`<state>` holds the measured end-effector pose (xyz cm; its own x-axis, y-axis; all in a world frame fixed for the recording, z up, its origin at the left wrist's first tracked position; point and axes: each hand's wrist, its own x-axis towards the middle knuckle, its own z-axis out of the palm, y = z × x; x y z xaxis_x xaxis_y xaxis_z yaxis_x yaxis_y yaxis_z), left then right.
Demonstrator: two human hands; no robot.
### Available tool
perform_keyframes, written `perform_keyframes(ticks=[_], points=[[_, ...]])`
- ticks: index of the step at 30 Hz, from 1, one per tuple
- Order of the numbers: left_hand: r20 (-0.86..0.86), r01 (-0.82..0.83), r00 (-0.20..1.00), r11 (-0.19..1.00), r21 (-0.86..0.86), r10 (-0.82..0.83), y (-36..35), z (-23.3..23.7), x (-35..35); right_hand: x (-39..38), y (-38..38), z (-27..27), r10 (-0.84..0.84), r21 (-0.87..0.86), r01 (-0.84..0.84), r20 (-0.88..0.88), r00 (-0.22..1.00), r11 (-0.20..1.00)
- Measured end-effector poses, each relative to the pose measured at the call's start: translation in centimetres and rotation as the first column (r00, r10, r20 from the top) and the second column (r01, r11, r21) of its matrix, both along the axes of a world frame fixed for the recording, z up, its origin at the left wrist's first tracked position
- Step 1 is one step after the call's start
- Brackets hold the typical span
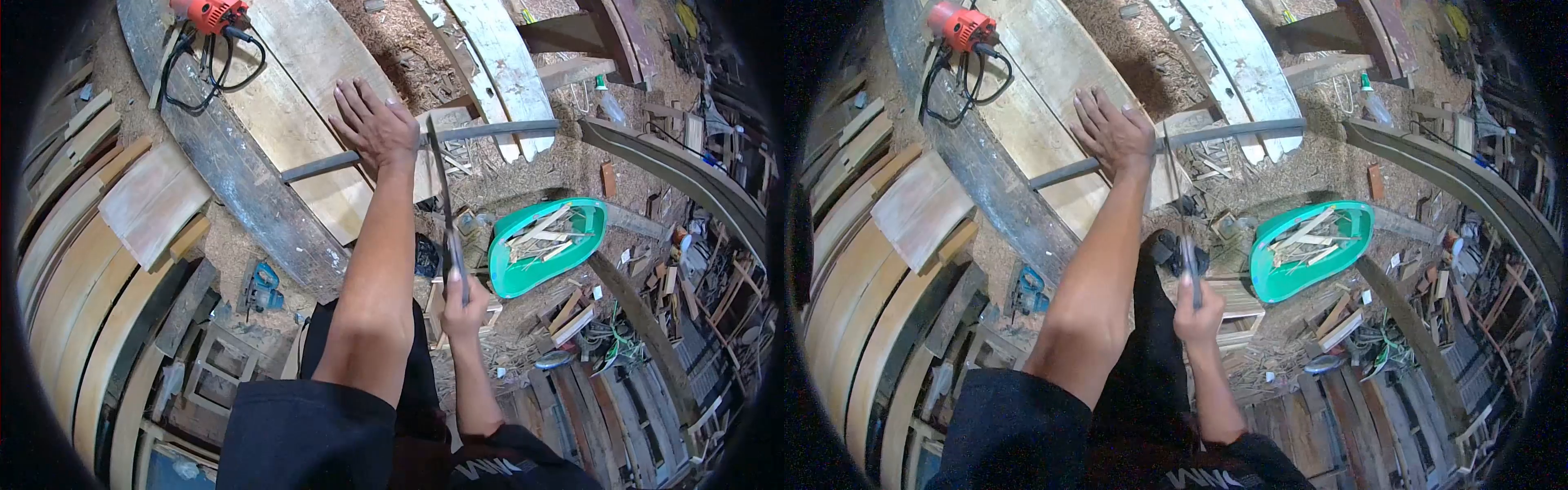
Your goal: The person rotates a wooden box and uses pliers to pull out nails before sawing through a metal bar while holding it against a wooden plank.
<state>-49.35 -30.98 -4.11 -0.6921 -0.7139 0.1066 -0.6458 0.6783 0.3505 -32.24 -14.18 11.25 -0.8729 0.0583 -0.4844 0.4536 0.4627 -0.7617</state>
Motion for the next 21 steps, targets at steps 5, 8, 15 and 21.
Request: perform_keyframes(ticks=[5,8,15,21], points=[[-0.007,-0.001,1.0,0.997,-0.077,0.001,0.0,-0.3,-0.2,-1.4,3.1,-4.3,-0.355,-0.27,0.386,0.158,0.921,0.882],[-0.039,-0.009,0.999,0.997,-0.072,0.006,0.1,-0.1,-0.3,-1.6,1.7,-0.6,0.023,-0.157,-0.003,0.123,0.992,0.988],[-0.049,-0.006,0.999,0.993,-0.117,0.0,0.0,-0.8,-0.1,1.3,1.3,-3.2,0.076,-0.05,-0.08,-0.087,0.993,0.996],[-0.061,-0.001,0.998,0.998,-0.058,-0.003,0.1,-0.7,-0.3,-3.8,-1.1,-4.0,0.024,0.002,-0.024,-0.053,0.998,1.0]])
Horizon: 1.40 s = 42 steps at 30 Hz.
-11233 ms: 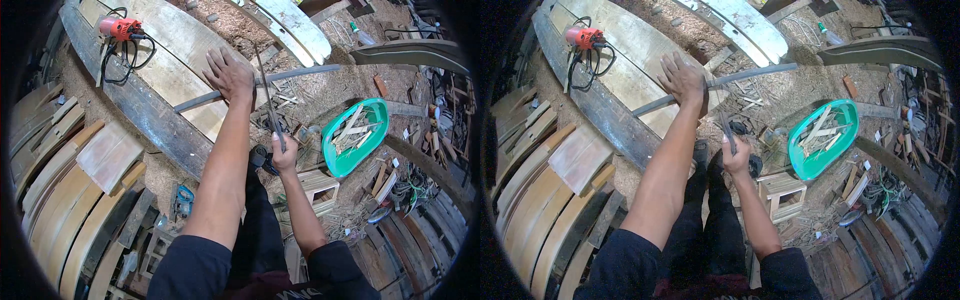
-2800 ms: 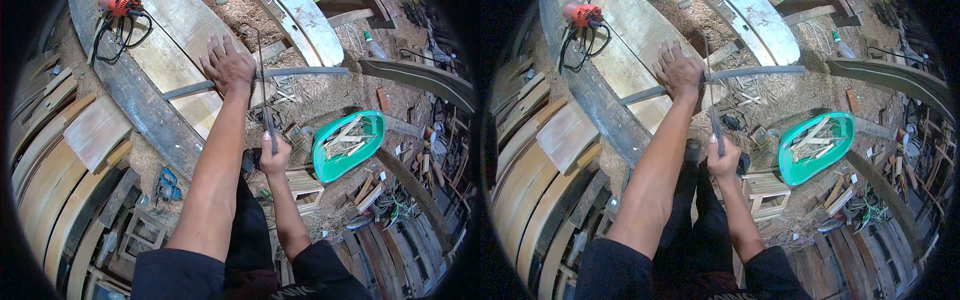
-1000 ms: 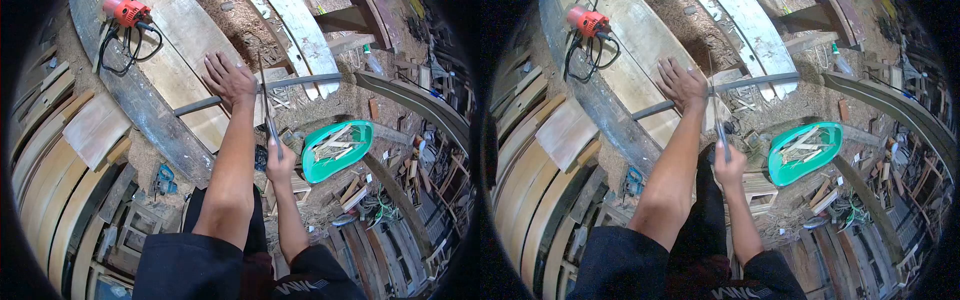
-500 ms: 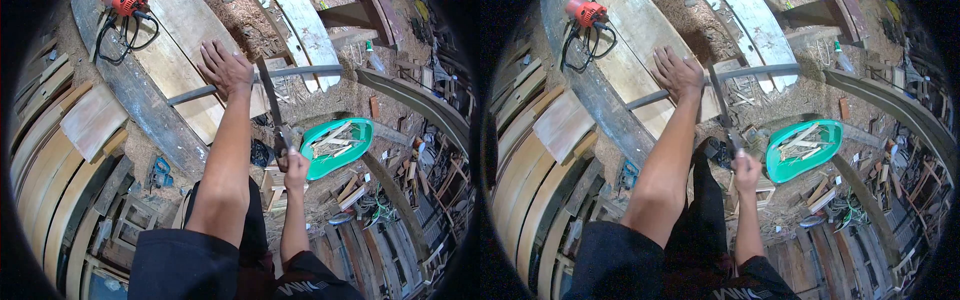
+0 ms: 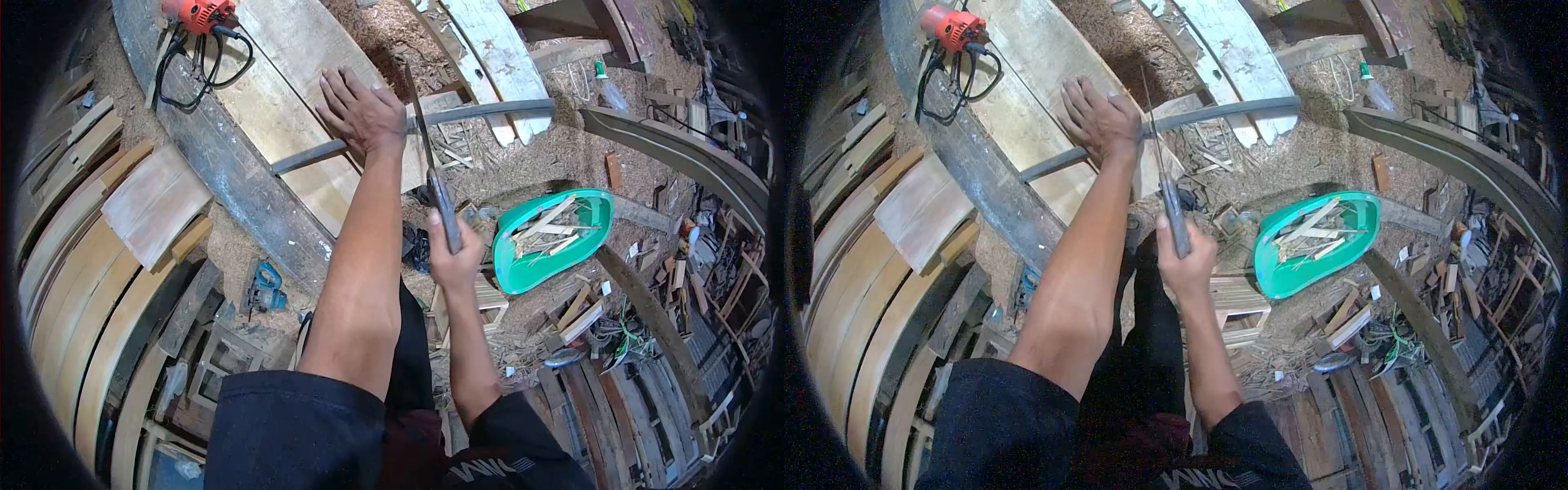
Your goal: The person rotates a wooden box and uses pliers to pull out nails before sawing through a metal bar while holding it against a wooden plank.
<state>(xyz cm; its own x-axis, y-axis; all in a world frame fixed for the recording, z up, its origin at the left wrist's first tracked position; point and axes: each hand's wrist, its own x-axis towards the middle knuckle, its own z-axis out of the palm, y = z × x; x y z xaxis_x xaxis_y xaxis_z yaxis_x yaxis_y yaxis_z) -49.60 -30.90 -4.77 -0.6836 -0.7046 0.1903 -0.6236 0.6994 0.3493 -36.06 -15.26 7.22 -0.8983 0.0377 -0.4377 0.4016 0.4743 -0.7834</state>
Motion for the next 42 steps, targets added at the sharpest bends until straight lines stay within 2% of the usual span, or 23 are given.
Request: perform_keyframes(ticks=[3,6,9,12,15,18,20,21,23,26,29,32,35,36,40,42], points=[[0.027,0.007,1.0,1.0,0.027,-0.008,-0.2,0.6,-0.2,3.5,-0.1,3.6,0.0,0.009,0.001,-0.061,0.998,1.0],[0.053,-0.006,0.999,0.999,0.053,0.003,-0.1,0.3,0.0,4.0,-0.4,4.2,-0.124,-0.019,0.122,-0.082,0.989,0.992],[0.055,0.0,0.998,0.999,0.041,-0.002,-0.2,0.7,0.0,-0.3,-2.0,1.0,-0.046,-0.01,0.046,-0.063,0.997,0.999],[0.019,0.001,1.0,0.999,0.055,-0.002,-0.3,0.3,-0.2,-0.9,-2.3,0.9,0.0,0.054,0.003,-0.064,0.998,0.999],[0.021,0.009,1.0,0.998,0.06,-0.01,-0.2,0.5,-0.1,3.3,0.1,4.5,0.054,0.03,-0.052,-0.067,0.996,0.998],[0.031,-0.006,1.0,0.998,0.067,0.004,-0.1,0.9,0.2,3.6,-0.3,4.5,-0.108,-0.035,0.106,-0.081,0.991,0.994],[0.008,-0.004,1.0,0.998,0.062,0.004,-0.2,0.7,-0.3,-0.4,-1.9,2.0,-0.085,-0.069,0.082,-0.039,0.996,0.994],[-0.002,-0.005,1.0,0.998,0.059,0.006,-0.1,0.5,-0.3,-2.2,-2.7,0.2,-0.007,-0.018,0.007,-0.054,0.999,1.0],[-0.007,-0.002,1.0,0.999,0.05,0.002,-0.2,0.2,0.1,-3.1,-3.2,0.3,0.016,0.022,-0.016,-0.038,0.999,1.0],[0.003,-0.006,1.0,0.998,0.064,0.006,-0.2,0.4,-0.1,1.0,-1.2,3.2,-0.046,-0.024,0.044,-0.068,0.997,0.999],[0.054,-0.01,0.999,0.999,0.052,0.007,-0.1,1.0,-0.1,3.5,0.8,5.5,0.002,0.043,0.001,-0.068,0.998,0.999],[0.056,-0.013,0.998,0.999,0.042,0.01,-0.1,0.7,0.1,-0.6,-1.1,2.9,-0.098,-0.065,0.099,0.012,0.995,0.993],[0.048,-0.007,0.999,0.999,0.039,0.005,0.2,0.6,0.4,-3.8,-3.1,1.5,0.018,0.025,-0.019,0.033,0.999,1.0],[0.033,-0.007,0.999,0.999,0.046,0.005,0.0,0.7,0.1,-2.3,-2.3,0.4,-0.012,-0.008,0.011,-0.067,0.998,1.0],[0.046,-0.008,0.999,0.999,0.038,0.007,0.1,0.9,0.1,4.0,0.9,4.8,-0.049,-0.018,0.049,0.014,0.999,0.999],[0.046,-0.011,0.999,0.999,0.037,0.009,0.0,0.8,0.1,2.9,0.4,5.2,-0.077,-0.019,0.076,-0.016,0.997,0.997]])
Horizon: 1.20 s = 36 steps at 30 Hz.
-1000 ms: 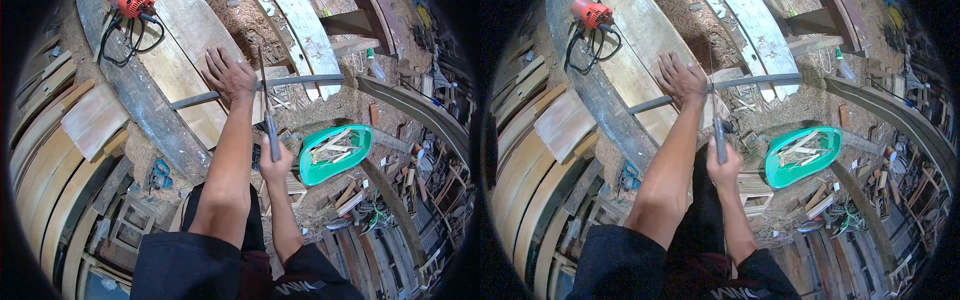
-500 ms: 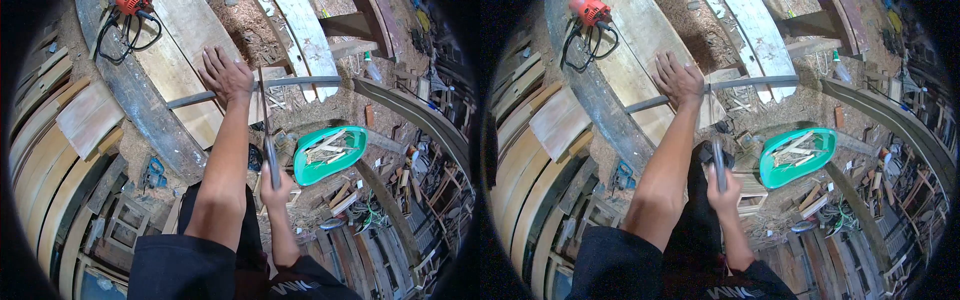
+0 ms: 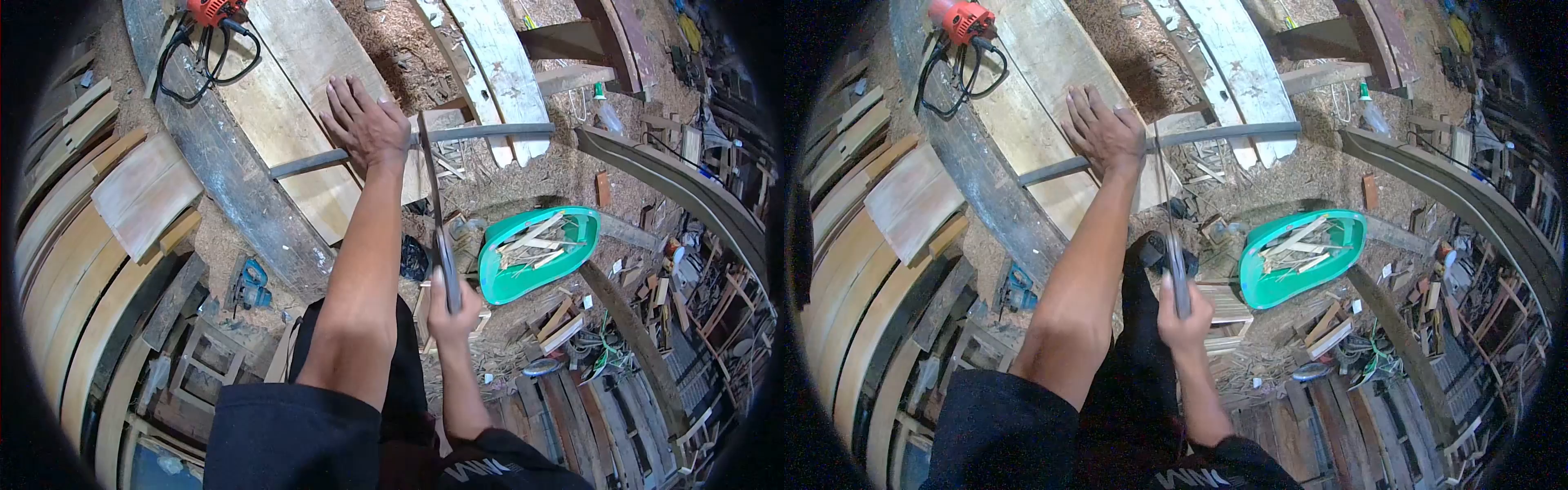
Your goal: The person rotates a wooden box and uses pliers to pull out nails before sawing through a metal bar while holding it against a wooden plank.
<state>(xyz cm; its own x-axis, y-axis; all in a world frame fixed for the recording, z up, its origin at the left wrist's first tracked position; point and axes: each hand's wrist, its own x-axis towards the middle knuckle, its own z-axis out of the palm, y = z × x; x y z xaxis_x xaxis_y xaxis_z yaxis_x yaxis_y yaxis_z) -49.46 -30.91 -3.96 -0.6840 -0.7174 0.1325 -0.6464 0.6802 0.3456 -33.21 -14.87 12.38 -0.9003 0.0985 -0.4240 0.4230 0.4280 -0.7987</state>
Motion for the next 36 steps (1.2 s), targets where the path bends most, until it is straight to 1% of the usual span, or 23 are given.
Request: perform_keyframes(ticks=[2,4,6,9,12,14,17,18,21,22,24,27,30,33,36], points=[[-0.013,0.002,1.0,1.0,0.009,-0.002,-0.1,-0.2,-0.1,-3.4,-1.7,-3.0,0.056,0.007,-0.055,-0.025,0.998,0.998],[-0.043,0.0,0.999,1.0,-0.002,0.0,-0.2,-0.5,-0.4,-4.7,-2.5,-4.3,0.085,0.012,-0.085,-0.026,0.996,0.996],[-0.033,-0.001,0.999,1.0,-0.009,0.001,-0.1,-0.6,0.0,-5.0,-2.5,-3.8,0.084,0.031,-0.085,0.011,0.996,0.996],[-0.055,0.002,0.998,1.0,-0.005,-0.002,-0.1,-0.4,-0.2,-0.2,-0.6,-0.2,0.019,-0.022,-0.018,0.017,1.0,1.0],[-0.073,-0.003,0.997,1.0,0.009,0.004,-0.1,-0.6,-0.2,-0.8,-1.0,0.1,0.023,-0.004,-0.023,-0.022,0.999,1.0],[-0.084,-0.003,0.996,1.0,0.007,0.003,0.0,-0.8,-0.1,-4.4,-2.5,-3.6,0.098,0.072,-0.092,-0.077,0.992,0.993],[-0.076,-0.013,0.997,1.0,0.02,0.015,-0.5,-0.6,-0.6,-6.1,-3.5,-4.9,0.067,0.005,-0.067,0.018,0.998,0.998],[-0.054,-0.018,0.998,0.999,0.042,0.021,-0.2,-0.5,-0.2,-5.7,-2.7,-4.4,0.082,0.017,-0.082,-0.026,0.996,0.997],[-0.021,-0.028,0.999,1.0,0.004,0.028,-0.2,-0.3,-0.4,-1.5,-1.4,-0.7,0.095,0.045,-0.094,-0.037,0.995,0.995],[-0.018,-0.016,1.0,1.0,0.006,0.016,-0.2,-0.1,-0.3,-1.6,-1.3,-0.5,0.055,0.025,-0.054,-0.012,0.998,0.998],[-0.033,-0.019,0.999,1.0,0.01,0.02,-0.5,-0.1,-0.6,-2.5,-1.1,-0.6,-0.023,-0.024,0.023,0.023,0.999,0.999],[-0.042,-0.017,0.999,1.0,0.011,0.017,-0.2,-0.4,-0.4,-6.0,-2.2,-4.9,0.095,0.009,-0.095,0.018,0.995,0.995],[-0.055,-0.02,0.998,1.0,0.011,0.021,-0.4,-0.5,-0.3,-4.9,-1.7,-3.0,0.061,-0.032,-0.061,-0.004,0.998,0.998],[-0.046,-0.016,0.999,1.0,0.026,0.017,-0.3,-0.4,-0.5,-0.6,0.1,1.1,0.065,0.004,-0.064,-0.023,0.998,0.998],[-0.021,-0.009,1.0,1.0,0.026,0.009,-0.2,-0.1,-0.3,-2.8,-0.1,-1.1,0.082,0.005,-0.082,-0.026,0.996,0.997]])
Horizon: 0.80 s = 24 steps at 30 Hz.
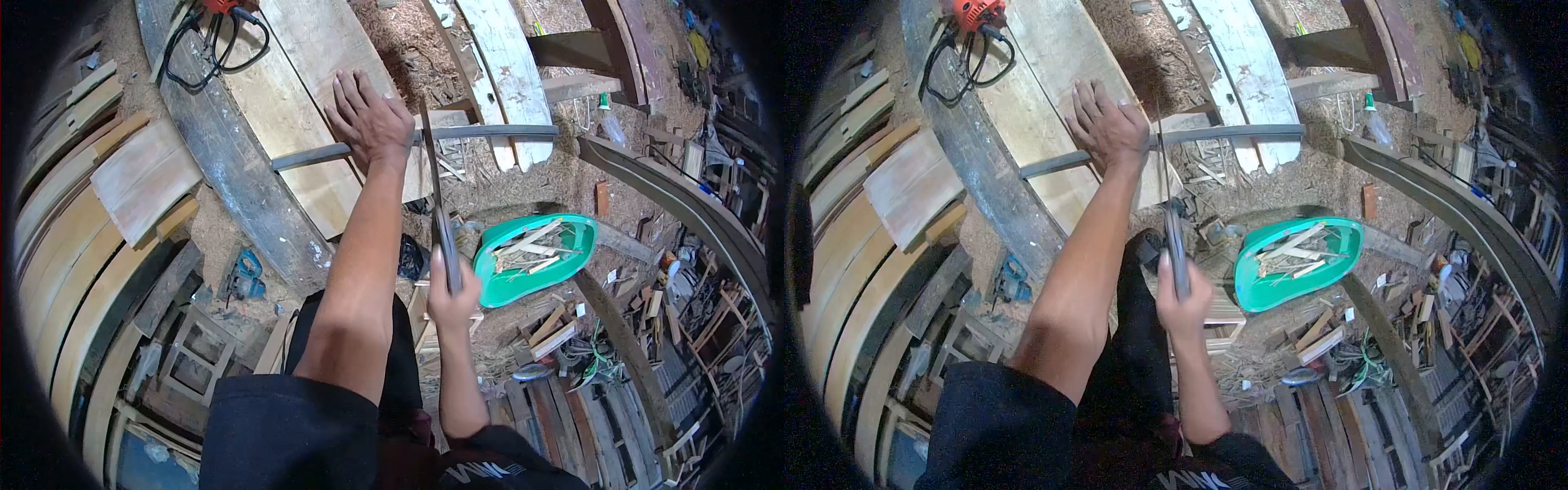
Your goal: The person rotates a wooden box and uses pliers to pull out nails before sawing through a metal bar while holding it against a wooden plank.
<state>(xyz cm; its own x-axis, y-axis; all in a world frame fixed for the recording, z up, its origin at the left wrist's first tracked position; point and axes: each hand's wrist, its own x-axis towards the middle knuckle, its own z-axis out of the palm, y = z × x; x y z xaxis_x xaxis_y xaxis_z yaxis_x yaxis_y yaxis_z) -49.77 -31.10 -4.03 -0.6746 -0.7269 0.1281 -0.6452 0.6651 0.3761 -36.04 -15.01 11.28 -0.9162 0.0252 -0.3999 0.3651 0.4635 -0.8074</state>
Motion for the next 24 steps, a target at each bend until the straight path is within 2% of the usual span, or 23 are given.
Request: perform_keyframes(ticks=[3,5,9,12,13,15,19,21,24], points=[[0.002,-0.012,1.0,1.0,-0.028,0.012,0.0,-0.3,-0.1,-4.5,-2.8,-2.4,0.041,0.001,-0.041,0.022,0.999,0.999],[0.008,-0.015,1.0,1.0,-0.018,0.015,-0.1,-0.3,-0.2,-3.4,-1.7,-2.3,0.029,0.002,-0.029,0.011,1.0,1.0],[0.014,-0.009,1.0,1.0,-0.023,0.01,-0.1,-0.3,-0.2,1.4,0.2,2.4,0.046,0.053,-0.048,0.033,0.998,0.997],[-0.02,-0.012,1.0,1.0,-0.011,0.012,0.0,-0.2,-0.4,-1.2,-1.0,-0.1,-0.065,-0.046,0.071,0.108,0.992,0.996],[-0.022,-0.016,1.0,1.0,-0.006,0.016,0.1,-0.3,-0.1,-4.1,-2.7,-2.9,0.024,0.005,-0.024,0.072,0.997,1.0],[-0.002,-0.018,1.0,1.0,-0.008,0.018,0.3,-0.4,0.0,-4.1,-2.4,-2.7,0.072,0.02,-0.074,0.066,0.995,0.997],[0.008,0.001,1.0,1.0,-0.013,-0.001,-0.1,-0.5,-0.1,1.6,-0.3,1.3,0.027,0.017,-0.026,-0.04,0.999,1.0],[0.017,-0.006,1.0,1.0,-0.024,0.006,0.0,0.0,-0.1,1.7,0.4,1.1,-0.054,-0.014,0.056,0.088,0.995,0.998],[0.009,-0.008,1.0,0.999,-0.041,0.008,0.2,0.4,0.1,-3.8,-1.5,-1.8,0.057,0.041,-0.056,-0.031,0.998,0.998]])
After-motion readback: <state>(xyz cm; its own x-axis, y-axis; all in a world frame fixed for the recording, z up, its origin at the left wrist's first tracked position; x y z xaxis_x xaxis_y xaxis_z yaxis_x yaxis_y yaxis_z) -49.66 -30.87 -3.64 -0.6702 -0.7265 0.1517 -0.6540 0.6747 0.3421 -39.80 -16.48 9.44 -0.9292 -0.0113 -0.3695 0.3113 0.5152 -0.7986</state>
